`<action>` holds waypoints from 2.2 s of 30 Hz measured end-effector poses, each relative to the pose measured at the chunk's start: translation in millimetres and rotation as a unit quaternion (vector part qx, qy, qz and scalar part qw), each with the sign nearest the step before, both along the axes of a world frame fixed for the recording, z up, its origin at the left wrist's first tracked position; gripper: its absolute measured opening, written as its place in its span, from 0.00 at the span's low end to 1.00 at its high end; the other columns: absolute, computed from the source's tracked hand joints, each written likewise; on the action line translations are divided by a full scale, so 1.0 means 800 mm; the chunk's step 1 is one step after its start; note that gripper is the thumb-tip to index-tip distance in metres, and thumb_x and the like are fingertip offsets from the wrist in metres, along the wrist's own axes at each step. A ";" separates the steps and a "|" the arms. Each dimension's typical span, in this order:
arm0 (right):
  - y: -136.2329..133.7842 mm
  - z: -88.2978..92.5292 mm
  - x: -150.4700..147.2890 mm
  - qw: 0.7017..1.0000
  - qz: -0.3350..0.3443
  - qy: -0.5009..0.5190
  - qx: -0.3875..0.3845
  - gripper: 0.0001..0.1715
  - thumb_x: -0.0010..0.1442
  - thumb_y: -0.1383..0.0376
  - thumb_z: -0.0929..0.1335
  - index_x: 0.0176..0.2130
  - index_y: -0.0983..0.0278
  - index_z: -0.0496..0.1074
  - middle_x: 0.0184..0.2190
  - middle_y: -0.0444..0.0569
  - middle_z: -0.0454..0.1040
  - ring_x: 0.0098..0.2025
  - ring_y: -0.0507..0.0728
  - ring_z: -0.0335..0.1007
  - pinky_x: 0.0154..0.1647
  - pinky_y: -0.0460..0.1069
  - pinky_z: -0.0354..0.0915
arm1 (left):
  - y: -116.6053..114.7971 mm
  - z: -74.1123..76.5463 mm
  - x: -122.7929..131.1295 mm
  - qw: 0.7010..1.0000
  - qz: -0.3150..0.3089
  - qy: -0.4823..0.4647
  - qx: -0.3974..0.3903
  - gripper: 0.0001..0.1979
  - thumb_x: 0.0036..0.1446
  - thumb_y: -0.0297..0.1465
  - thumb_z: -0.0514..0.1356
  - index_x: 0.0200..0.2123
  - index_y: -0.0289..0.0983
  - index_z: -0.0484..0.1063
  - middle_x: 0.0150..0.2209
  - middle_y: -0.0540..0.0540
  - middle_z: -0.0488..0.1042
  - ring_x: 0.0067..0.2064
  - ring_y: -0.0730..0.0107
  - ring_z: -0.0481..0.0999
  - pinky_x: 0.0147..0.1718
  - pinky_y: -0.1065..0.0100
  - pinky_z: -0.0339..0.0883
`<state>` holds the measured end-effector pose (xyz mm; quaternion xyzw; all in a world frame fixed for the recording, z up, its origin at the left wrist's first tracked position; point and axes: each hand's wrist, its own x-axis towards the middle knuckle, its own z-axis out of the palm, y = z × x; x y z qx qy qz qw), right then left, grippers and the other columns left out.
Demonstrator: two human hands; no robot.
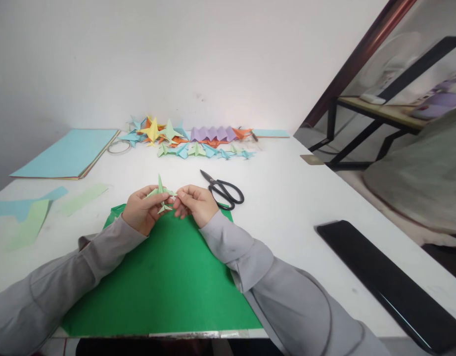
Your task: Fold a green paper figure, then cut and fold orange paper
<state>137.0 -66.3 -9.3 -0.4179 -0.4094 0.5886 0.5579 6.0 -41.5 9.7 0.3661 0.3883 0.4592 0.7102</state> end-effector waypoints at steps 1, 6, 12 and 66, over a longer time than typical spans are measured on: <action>0.000 0.000 0.000 1.000 0.009 0.004 -0.002 0.23 0.38 0.50 0.73 0.23 0.66 0.66 0.17 0.42 0.71 0.15 0.48 0.65 0.15 0.43 0.59 | 0.000 0.000 -0.001 1.000 -0.007 -0.001 -0.005 0.13 0.31 0.26 0.68 0.23 0.32 0.69 0.19 0.48 0.73 0.21 0.73 0.71 0.22 0.71 0.64; 0.001 -0.001 -0.001 1.000 0.023 0.008 -0.009 0.25 0.37 0.48 0.73 0.22 0.65 0.65 0.15 0.41 0.70 0.14 0.47 0.65 0.14 0.42 0.58 | 0.001 -0.001 -0.003 1.000 -0.020 -0.011 -0.022 0.09 0.34 0.25 0.67 0.22 0.32 0.70 0.18 0.48 0.72 0.22 0.73 0.71 0.22 0.71 0.65; 0.001 0.000 -0.001 1.000 0.000 0.012 0.006 0.24 0.39 0.49 0.72 0.24 0.64 0.64 0.15 0.40 0.70 0.14 0.48 0.65 0.14 0.42 0.58 | -0.001 0.002 -0.001 1.000 -0.014 -0.003 -0.021 0.11 0.33 0.26 0.68 0.23 0.32 0.69 0.20 0.48 0.73 0.22 0.73 0.71 0.22 0.70 0.65; -0.018 0.012 -0.024 0.991 0.006 -0.122 -0.056 0.25 0.38 0.50 0.73 0.17 0.66 0.62 0.10 0.39 0.67 0.10 0.45 0.60 0.10 0.39 0.55 | 0.005 0.000 -0.005 0.997 0.013 -0.065 -0.048 0.11 0.31 0.24 0.68 0.23 0.31 0.71 0.22 0.50 0.72 0.23 0.75 0.72 0.25 0.72 0.65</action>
